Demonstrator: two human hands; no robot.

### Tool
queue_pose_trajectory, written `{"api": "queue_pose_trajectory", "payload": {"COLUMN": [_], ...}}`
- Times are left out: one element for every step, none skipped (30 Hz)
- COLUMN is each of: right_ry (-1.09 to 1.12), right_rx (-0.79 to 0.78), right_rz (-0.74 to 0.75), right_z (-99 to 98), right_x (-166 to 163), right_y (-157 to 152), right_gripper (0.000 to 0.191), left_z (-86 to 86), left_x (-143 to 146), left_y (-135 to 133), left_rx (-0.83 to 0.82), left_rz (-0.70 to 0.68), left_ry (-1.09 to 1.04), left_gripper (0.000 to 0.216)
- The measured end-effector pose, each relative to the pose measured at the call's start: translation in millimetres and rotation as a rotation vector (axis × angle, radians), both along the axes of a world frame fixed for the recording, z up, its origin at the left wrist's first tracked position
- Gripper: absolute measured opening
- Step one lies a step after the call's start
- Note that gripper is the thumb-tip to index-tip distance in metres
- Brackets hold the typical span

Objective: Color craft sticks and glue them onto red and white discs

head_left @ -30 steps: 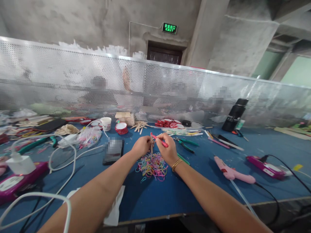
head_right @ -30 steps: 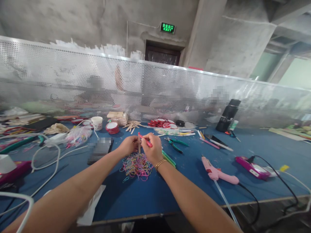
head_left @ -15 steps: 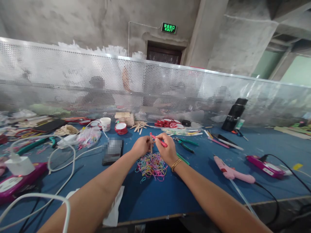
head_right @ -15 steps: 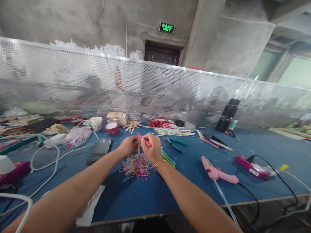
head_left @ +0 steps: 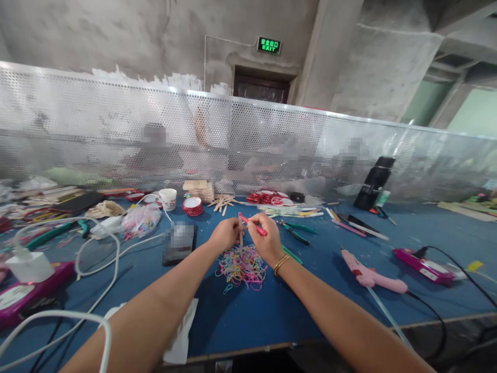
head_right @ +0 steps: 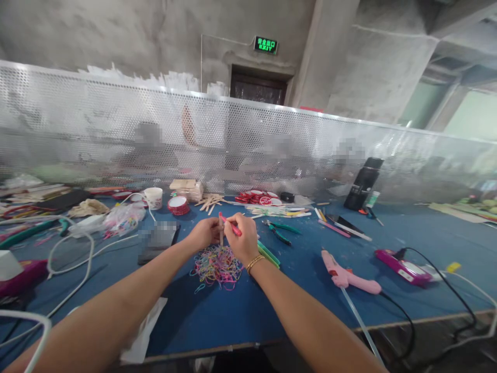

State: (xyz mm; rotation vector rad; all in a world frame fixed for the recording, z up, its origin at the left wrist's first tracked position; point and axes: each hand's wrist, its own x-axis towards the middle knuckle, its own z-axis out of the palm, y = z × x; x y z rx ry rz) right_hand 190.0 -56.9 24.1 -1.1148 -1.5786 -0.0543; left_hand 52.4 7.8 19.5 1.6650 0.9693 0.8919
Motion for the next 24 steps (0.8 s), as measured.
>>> {"api": "queue_pose_trajectory", "payload": {"right_ry": [0.0,-0.001,-0.001,0.0,0.002,0.003,0.002,0.0,-0.003,-0.006,-0.009,-0.01,-0.01,-0.007,-0.003,0.001,0.005,0.007,0.007,0.005,0.002,-0.001,-0.003,-0.006], "right_rx": [-0.002,-0.004,-0.005,-0.005,-0.004,-0.004,-0.004,-0.005,-0.006,-0.009,-0.01,-0.011,-0.011,-0.011,-0.009,-0.007,-0.004,-0.001,0.003,0.006,0.008,0.009,0.009,0.009], "right_rz": [0.002,0.004,0.007,0.008,0.009,0.01,0.009,0.007,0.002,-0.005,-0.012,-0.021,-0.029,-0.036,-0.041,-0.044,-0.043,-0.039,-0.032,-0.025,-0.019,-0.016,-0.015,-0.014], "right_z": [-0.4,-0.8,-1.2,-1.5,-1.8,-2.0,-2.1,-2.0,-1.8,-1.6,-1.3,-1.0,-0.7,-0.6,-0.4,-0.4,-0.4,-0.4,-0.5,-0.6,-0.6,-0.7,-0.7,-0.8], "right_x": [-0.2,-0.3,-0.3,-0.2,-0.1,0.0,0.0,0.1,0.2,0.3,0.5,0.8,1.2,1.6,2.0,2.2,2.3,2.2,2.0,1.5,1.0,0.4,-0.1,-0.5], "right_y": [0.0,0.1,0.5,0.9,1.4,1.8,2.2,2.4,2.6,2.7,2.8,2.8,2.9,3.0,3.1,3.2,3.2,3.1,2.8,2.5,2.0,1.6,1.1,0.7], "right_gripper": [0.011,0.011,0.011,0.011,0.011,0.01,0.01,0.01,0.01,0.01,0.01,0.01,0.01,0.011,0.011,0.011,0.011,0.011,0.011,0.011,0.011,0.011,0.011,0.011], "left_z": [0.6,1.2,1.8,2.4,2.9,3.3,3.5,3.5,3.3,3.0,2.6,2.1,1.5,1.1,0.7,0.6,0.6,0.8,1.1,1.6,2.1,2.5,2.7,2.7], "left_x": [0.2,0.4,0.6,0.9,1.1,1.2,1.2,1.1,0.9,0.7,0.4,0.2,0.1,0.0,0.0,0.0,0.1,0.2,0.4,0.5,0.5,0.6,0.6,0.6], "left_y": [-0.7,-1.4,-2.2,-2.9,-3.5,-3.9,-4.2,-4.2,-3.9,-3.4,-2.8,-2.0,-1.3,-0.6,0.0,0.4,0.5,0.4,0.1,-0.3,-0.8,-1.2,-1.5,-1.7], "left_rx": [0.003,0.006,0.008,0.01,0.012,0.015,0.02,0.024,0.029,0.032,0.032,0.03,0.025,0.019,0.012,0.006,0.003,0.003,0.004,0.007,0.011,0.013,0.015,0.018], "left_rz": [0.007,0.016,0.024,0.029,0.033,0.035,0.036,0.036,0.037,0.036,0.034,0.03,0.027,0.023,0.02,0.018,0.017,0.016,0.019,0.023,0.028,0.03,0.029,0.025], "left_ry": [0.005,0.012,0.02,0.028,0.034,0.038,0.042,0.046,0.048,0.052,0.054,0.054,0.053,0.052,0.048,0.043,0.039,0.036,0.033,0.031,0.03,0.028,0.024,0.021], "left_gripper": [0.013,0.013,0.013,0.012,0.011,0.01,0.01,0.009,0.009,0.008,0.008,0.008,0.008,0.008,0.009,0.009,0.009,0.009,0.009,0.01,0.011,0.012,0.013,0.014]}}
